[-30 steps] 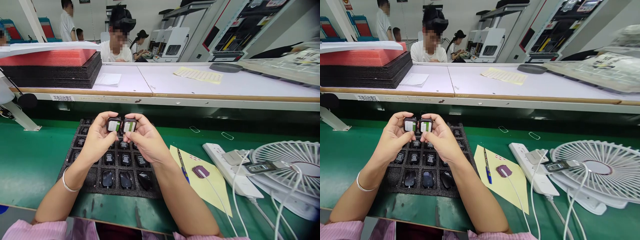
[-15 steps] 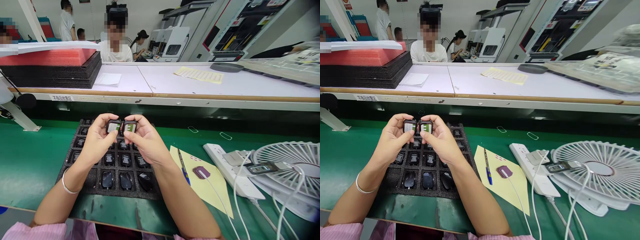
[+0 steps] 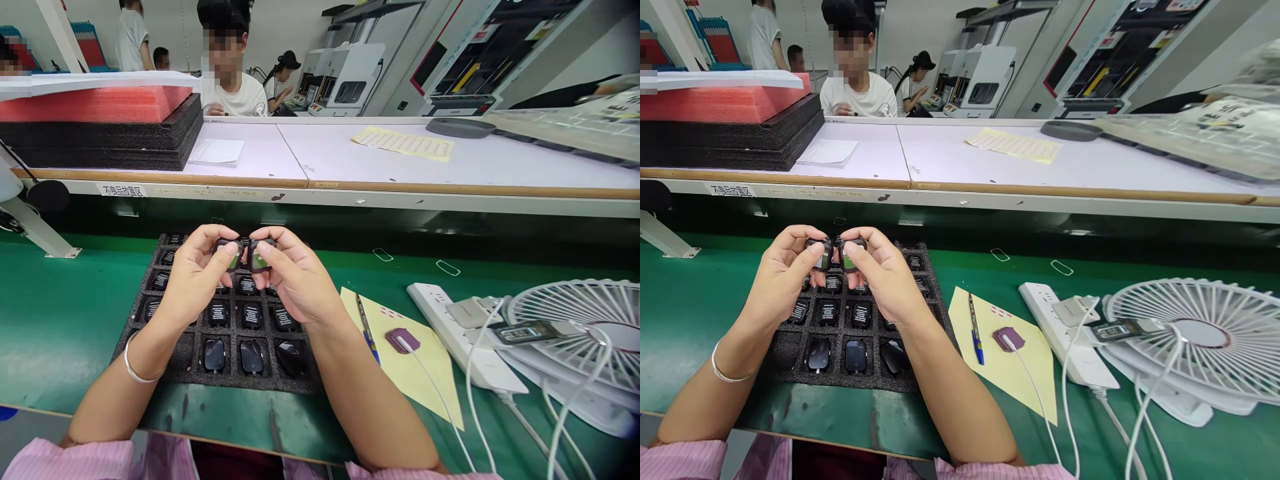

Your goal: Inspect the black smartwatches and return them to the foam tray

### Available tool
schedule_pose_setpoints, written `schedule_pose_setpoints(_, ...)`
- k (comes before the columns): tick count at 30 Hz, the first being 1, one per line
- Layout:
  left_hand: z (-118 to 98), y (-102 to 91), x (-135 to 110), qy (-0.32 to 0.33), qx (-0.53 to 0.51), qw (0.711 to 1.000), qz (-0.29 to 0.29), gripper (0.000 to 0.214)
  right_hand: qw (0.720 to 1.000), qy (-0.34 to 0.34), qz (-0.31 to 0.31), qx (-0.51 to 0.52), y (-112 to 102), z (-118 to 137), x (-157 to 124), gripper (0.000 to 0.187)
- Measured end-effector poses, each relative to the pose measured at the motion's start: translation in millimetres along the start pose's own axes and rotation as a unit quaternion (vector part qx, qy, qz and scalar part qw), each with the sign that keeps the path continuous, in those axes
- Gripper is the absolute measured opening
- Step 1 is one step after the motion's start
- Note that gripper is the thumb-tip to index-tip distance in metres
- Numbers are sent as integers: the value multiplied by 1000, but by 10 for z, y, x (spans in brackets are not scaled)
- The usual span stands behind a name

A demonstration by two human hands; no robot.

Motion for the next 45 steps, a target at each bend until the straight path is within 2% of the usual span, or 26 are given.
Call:
schedule_pose_setpoints(9, 3, -11, 20, 21, 3, 1000, -1, 39, 1000, -6, -15, -5, 14, 31, -30, 44)
schedule_pose_setpoints(16, -1, -24, 2, 2, -5, 1000, 10, 25, 1000, 2, -5, -3, -11, 8, -4, 40)
schedule_pose_setpoints(22, -3, -9, -5, -13, -30, 999, 16, 48, 1000, -4, -7, 15, 19, 44, -24, 49)
schedule_pose_setpoints(25, -5, -1, -10, -16, -41, 999, 16, 53, 1000, -2, -9, 29, 17, 38, -19, 46)
schedule_pose_setpoints(28, 2, -10, -2, -16, -40, 999, 10, 45, 999, 7, 6, 40, 4, 16, -5, 37)
schedule_pose_setpoints(31, 15, -24, 17, -7, -37, 999, 3, 34, 999, 13, 25, 42, -6, -1, 1, 37)
schedule_pose_setpoints(39, 23, -31, 42, -8, -53, 998, -10, 57, 999, 14, 33, 40, 0, 23, -23, 56)
schedule_pose_setpoints(45, 12, -35, 42, -7, -32, 999, -11, 45, 998, 24, 39, 44, 2, 22, -15, 55)
Point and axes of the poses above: each hand's wrist, its own x-axis towards the middle knuckle, its own y-axis out of the palm, z = x × y, the point moved 2 cm from there along x, towards the middle knuckle, and after that the axes turned 11 degrees about -z, right-handed, at the moved point
